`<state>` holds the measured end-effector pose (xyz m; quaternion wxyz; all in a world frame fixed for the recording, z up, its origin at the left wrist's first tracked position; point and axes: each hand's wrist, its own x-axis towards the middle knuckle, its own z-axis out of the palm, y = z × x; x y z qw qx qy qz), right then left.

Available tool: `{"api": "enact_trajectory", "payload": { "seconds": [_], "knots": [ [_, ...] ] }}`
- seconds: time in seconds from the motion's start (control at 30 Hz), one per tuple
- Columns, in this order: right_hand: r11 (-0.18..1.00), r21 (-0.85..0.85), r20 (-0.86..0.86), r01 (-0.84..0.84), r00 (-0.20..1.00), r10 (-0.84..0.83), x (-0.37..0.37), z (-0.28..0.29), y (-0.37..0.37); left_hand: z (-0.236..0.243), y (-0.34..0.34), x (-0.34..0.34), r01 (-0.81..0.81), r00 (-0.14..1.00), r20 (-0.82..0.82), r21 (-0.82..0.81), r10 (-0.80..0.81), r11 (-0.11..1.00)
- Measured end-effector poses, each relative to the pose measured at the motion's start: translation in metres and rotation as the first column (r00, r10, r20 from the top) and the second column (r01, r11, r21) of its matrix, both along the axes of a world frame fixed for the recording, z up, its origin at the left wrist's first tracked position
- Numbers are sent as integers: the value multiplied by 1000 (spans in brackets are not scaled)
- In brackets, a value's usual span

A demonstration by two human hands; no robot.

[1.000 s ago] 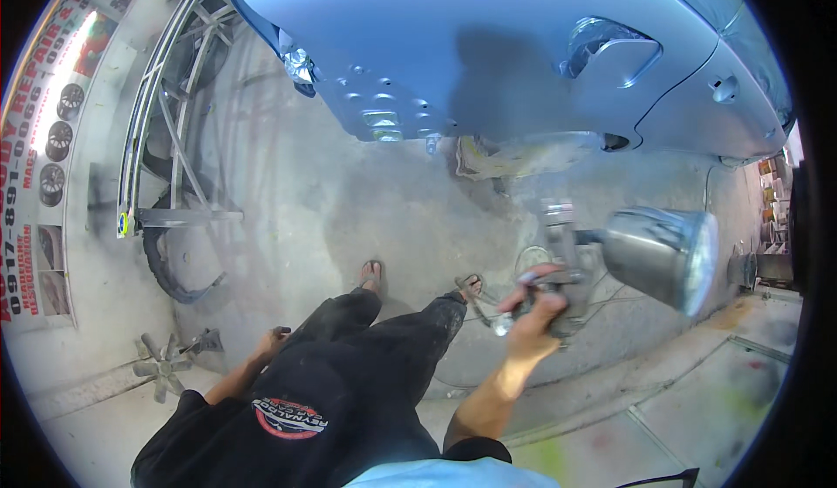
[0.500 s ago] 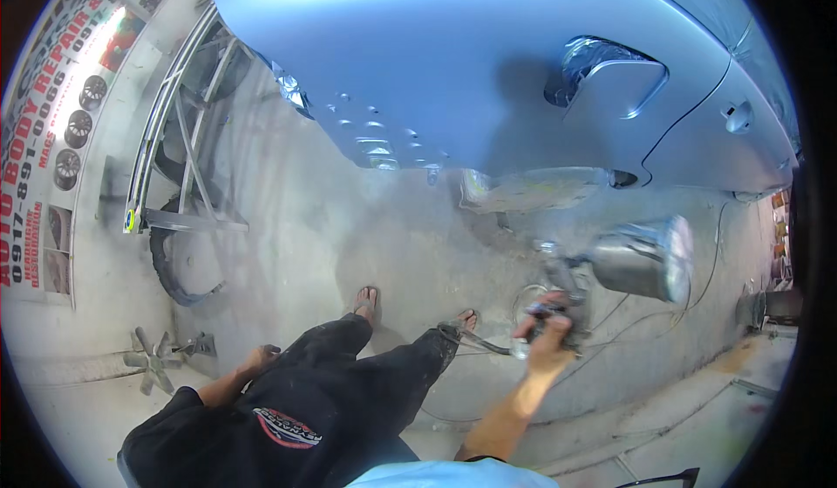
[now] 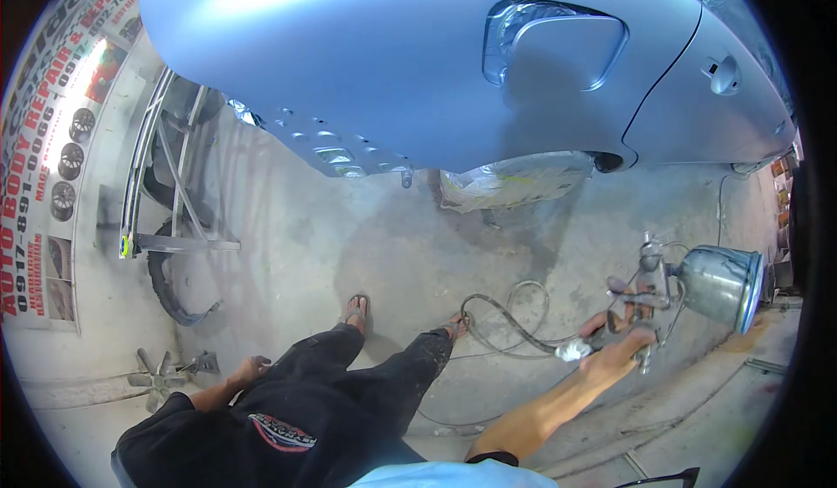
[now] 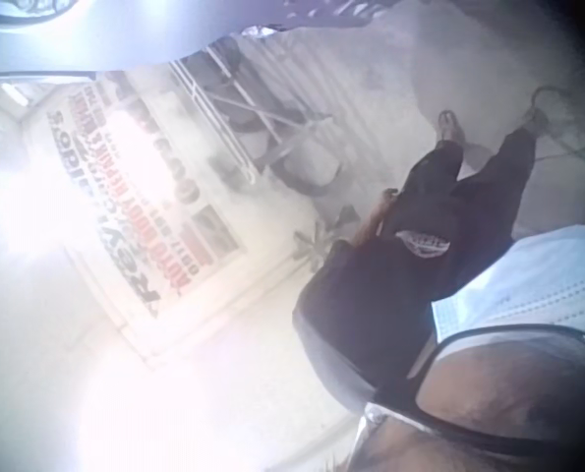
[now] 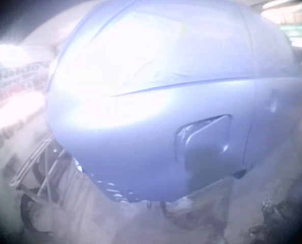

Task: The person uses a spray gun to apply blue paint to the side and rear panels of a car, moving the gun in steady strokes and occasionally adjusting their glasses.

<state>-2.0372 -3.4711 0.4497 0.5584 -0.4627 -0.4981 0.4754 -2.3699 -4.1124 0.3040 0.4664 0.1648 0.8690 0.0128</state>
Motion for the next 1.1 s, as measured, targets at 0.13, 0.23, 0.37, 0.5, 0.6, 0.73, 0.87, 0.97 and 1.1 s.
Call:
{"api": "enact_trajectory", "payload": {
  "seconds": [0.13, 0.23, 0.37, 0.5, 0.6, 0.73, 0.87, 0.97, 1.1],
  "knots": [
    [960, 18, -72, -280, 957, 280, 3, 19, -7, -8, 14, -13, 37, 999, 8, 26, -37, 999],
    [907, -35, -123, -419, 903, 412, 1, 23, -9, -41, -43, -30, 452, 892, -61, 133, -448, 882],
    [901, -77, -70, -428, 903, 423, -7, 14, 3, -10, 9, 4, 18, 1000, -6, -95, -18, 995],
    [903, 25, -107, -429, 897, 429, 5, 6, 59, 3, 38, 10, 9, 1000, 7, -48, -9, 999],
    [973, 11, -63, -231, 971, 231, 7, 7, 97, 11, 63, 13, -63, 998, 17, -26, 63, 998],
    [1000, 25, 50, -6, 999, 5, 25, -9, 141, 11, 88, 16, 39, 999, -24, -13, -40, 999],
    [982, 73, 150, 174, 972, -183, 22, -36, 155, 7, 115, 23, 115, 991, -78, 83, -109, 990],
    [984, 28, 126, 176, 976, -179, 26, -59, 138, 46, 206, 34, 389, 894, -296, 139, -336, 911],
    [995, 2, -25, -104, 994, 104, 14, -89, 73, 126, 373, 28, 305, 931, -318, 416, -177, 857]
  ]
}}
